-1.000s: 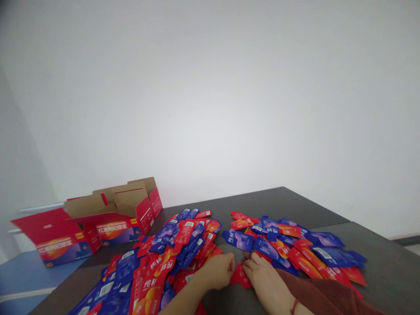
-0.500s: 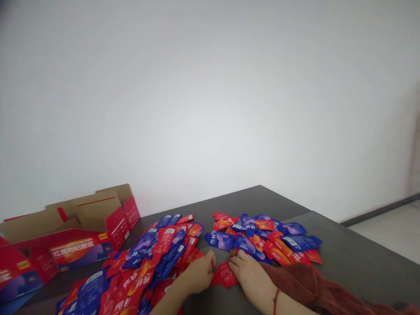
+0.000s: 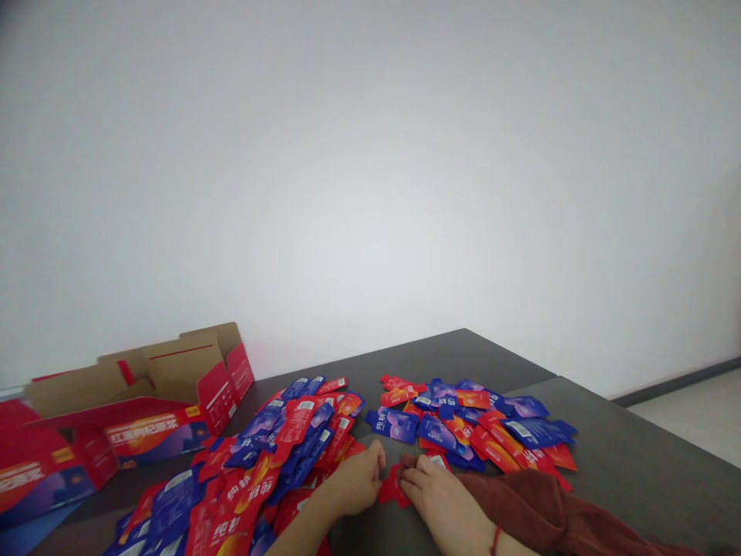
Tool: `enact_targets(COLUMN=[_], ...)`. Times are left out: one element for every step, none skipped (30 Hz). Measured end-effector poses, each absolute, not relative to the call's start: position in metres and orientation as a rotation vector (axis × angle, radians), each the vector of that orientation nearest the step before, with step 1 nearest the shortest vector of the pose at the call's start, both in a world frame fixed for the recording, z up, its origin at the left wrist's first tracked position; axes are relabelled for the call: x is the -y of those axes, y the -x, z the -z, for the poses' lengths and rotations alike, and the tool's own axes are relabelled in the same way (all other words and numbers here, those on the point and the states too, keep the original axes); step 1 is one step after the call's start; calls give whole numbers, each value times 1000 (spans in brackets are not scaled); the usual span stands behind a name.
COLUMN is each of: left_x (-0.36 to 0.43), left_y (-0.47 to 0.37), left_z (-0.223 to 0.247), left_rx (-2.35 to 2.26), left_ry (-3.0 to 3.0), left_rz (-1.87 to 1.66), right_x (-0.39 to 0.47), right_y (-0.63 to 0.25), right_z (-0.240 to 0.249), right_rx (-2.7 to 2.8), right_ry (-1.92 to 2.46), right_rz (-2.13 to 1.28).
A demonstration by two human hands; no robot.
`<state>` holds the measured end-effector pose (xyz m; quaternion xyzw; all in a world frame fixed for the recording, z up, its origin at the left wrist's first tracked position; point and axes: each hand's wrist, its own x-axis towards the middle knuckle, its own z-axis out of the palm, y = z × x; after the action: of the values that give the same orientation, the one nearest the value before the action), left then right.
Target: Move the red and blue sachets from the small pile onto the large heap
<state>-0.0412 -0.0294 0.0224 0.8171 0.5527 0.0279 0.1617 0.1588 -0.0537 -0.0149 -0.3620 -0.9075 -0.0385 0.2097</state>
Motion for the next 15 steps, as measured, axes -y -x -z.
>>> enact_targets(left_x=[29, 29, 28, 28, 28, 29, 30, 32, 35, 38, 40, 43, 45, 46, 48], left_y=[41, 41, 41, 41, 41, 40, 40, 39, 37, 34, 31, 27, 22, 18, 13], left_z=[-23, -23, -23, -23, -23, -23, -23, -23, -23, -23, -22, -21, -20, -18, -17], left_rx=[-1574, -1573, -1576, -1580, -1587, -1598, -1613, -1635, -1661, -1690, -1715, -1716, -1714, -1701, -1672], left_ry=[-2339, -2344, -2349, -2351, -2350, -2343, -2335, -2322, -2308, -2300, -2288, -2304, -2342, -2391, -2444], left_rz=[-73, -66, -60, -56, -55, -56, -64, -76, -93, -128, -165, -227, -304, -371, -414], right_x=[51, 47, 43, 38, 34, 31, 29, 27, 27, 27, 28, 29, 29, 29, 29], right_y=[-167, -173, -178, -182, -183, -183, -181, -178, -174, -170, -168, -166, -165, -166, -168], right_z=[15, 16, 19, 22, 26, 31, 36, 41, 45, 49, 52, 54, 55, 56, 56], right_rx=[2518, 2512, 2505, 2498, 2490, 2482, 2477, 2475, 2472, 2470, 2465, 2459, 2455, 2449, 2444], right_ry=[1050, 1103, 1156, 1200, 1226, 1228, 1208, 1174, 1136, 1100, 1074, 1055, 1039, 1023, 1009], right_rz=[125, 156, 195, 239, 284, 328, 362, 383, 383, 360, 309, 240, 164, 91, 27])
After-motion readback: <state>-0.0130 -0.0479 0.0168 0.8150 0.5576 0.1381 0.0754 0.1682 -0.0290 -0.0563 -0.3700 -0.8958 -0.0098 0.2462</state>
